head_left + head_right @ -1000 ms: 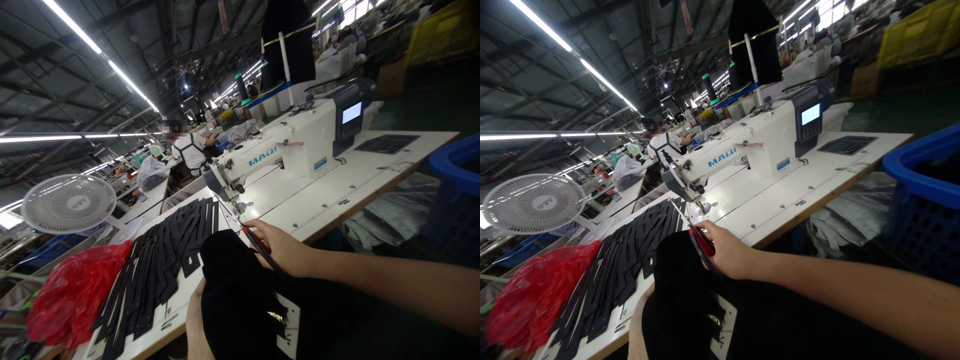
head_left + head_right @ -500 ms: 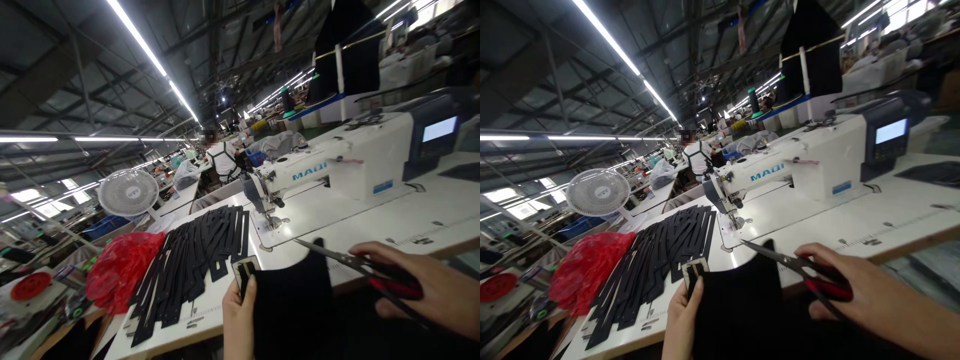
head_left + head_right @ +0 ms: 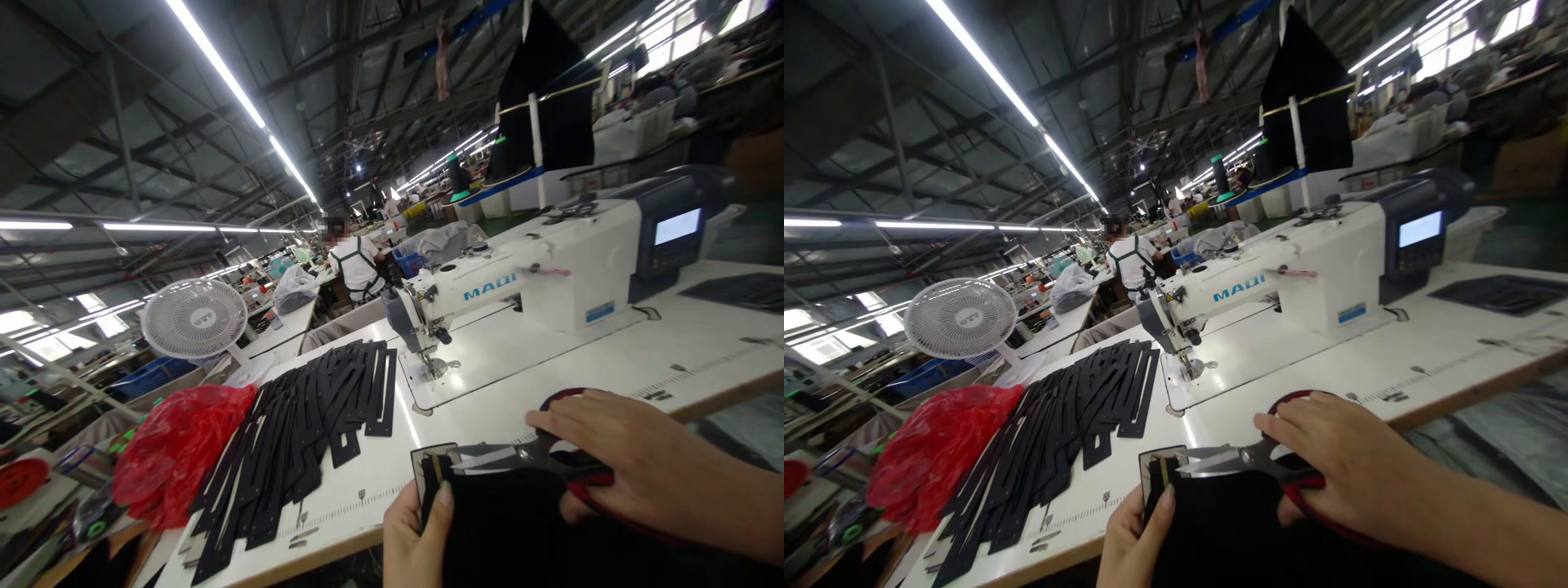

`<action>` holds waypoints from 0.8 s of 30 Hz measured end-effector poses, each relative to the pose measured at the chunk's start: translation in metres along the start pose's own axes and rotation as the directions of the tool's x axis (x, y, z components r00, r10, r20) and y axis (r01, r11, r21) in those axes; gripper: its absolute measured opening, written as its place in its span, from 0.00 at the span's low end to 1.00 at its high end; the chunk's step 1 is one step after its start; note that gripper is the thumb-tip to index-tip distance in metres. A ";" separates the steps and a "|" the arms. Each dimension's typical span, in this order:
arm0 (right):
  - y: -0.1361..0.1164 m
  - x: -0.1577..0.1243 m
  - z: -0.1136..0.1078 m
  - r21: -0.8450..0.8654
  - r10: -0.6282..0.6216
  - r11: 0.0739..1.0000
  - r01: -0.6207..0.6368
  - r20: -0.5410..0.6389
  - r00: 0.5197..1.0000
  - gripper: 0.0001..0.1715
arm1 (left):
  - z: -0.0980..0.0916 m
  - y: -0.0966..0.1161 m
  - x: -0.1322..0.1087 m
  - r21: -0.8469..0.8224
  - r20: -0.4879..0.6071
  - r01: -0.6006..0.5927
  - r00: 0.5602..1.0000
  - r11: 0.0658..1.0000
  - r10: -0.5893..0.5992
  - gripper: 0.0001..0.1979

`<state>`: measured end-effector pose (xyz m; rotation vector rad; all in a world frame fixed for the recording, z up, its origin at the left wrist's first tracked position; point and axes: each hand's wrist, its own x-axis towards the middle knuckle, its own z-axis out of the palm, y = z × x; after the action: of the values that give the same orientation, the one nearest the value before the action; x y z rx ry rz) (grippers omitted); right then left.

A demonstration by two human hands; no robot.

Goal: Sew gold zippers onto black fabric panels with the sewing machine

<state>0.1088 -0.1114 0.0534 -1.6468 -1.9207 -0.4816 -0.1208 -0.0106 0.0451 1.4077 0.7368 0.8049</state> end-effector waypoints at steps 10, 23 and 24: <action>0.002 -0.002 0.000 0.082 0.003 0.996 -0.018 0.179 0.984 0.38 | -0.001 0.004 -0.001 -0.059 0.172 0.017 0.985 0.998 -0.006 0.23; -0.005 0.013 -0.014 0.254 0.116 0.924 -0.287 0.527 0.842 0.40 | 0.002 0.002 0.000 -0.074 0.168 0.041 0.985 0.996 -0.028 0.26; -0.005 0.013 -0.013 0.264 0.105 0.924 -0.275 0.516 0.850 0.40 | 0.002 0.002 0.000 -0.064 0.180 0.034 0.983 0.997 -0.022 0.27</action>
<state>0.1052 -0.1099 0.0717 -1.8218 -2.0041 0.3726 -0.1187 -0.0117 0.0469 1.3859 0.5846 0.6654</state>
